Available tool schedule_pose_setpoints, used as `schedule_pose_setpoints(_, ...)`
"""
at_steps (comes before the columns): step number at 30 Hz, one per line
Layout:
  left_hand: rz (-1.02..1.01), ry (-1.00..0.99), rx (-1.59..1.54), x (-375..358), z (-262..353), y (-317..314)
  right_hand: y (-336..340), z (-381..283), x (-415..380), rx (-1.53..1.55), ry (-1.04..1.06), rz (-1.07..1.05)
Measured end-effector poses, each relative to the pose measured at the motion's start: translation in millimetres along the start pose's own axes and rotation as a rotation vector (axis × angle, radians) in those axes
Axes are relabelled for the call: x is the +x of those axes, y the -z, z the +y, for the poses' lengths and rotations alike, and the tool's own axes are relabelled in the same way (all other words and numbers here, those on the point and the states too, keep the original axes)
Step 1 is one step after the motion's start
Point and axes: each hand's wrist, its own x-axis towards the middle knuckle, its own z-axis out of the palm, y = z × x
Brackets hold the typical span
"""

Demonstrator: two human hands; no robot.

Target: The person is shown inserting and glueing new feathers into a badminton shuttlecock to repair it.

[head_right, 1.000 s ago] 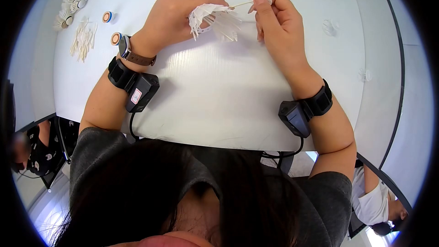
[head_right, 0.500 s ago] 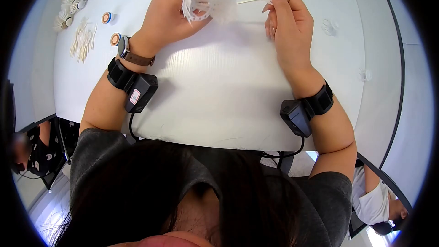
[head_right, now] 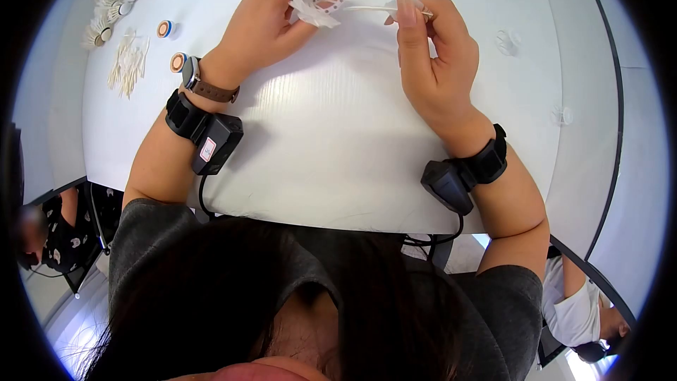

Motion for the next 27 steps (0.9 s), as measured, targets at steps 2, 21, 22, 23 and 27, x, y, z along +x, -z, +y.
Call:
schedule_pose_setpoints(2,-0.104,0.133,0.011,3,8,6,1,1,-2,0.017,-0.006,0.010)
schedule_pose_setpoints(21,-0.119,0.019,0.073,-1,0,1,2,13,-1,0.048,-0.011,0.060)
schedule_pose_setpoints(22,-0.120,0.015,0.077,-1,1,2,3,15,-1,0.053,-0.004,0.044)
schedule_pose_setpoints(23,-0.120,0.011,0.081,0,1,2,3,14,-1,0.048,-0.002,0.046)
schedule_pose_setpoints(27,-0.104,-0.041,0.080,0,1,1,2,13,0,0.023,0.016,0.037)
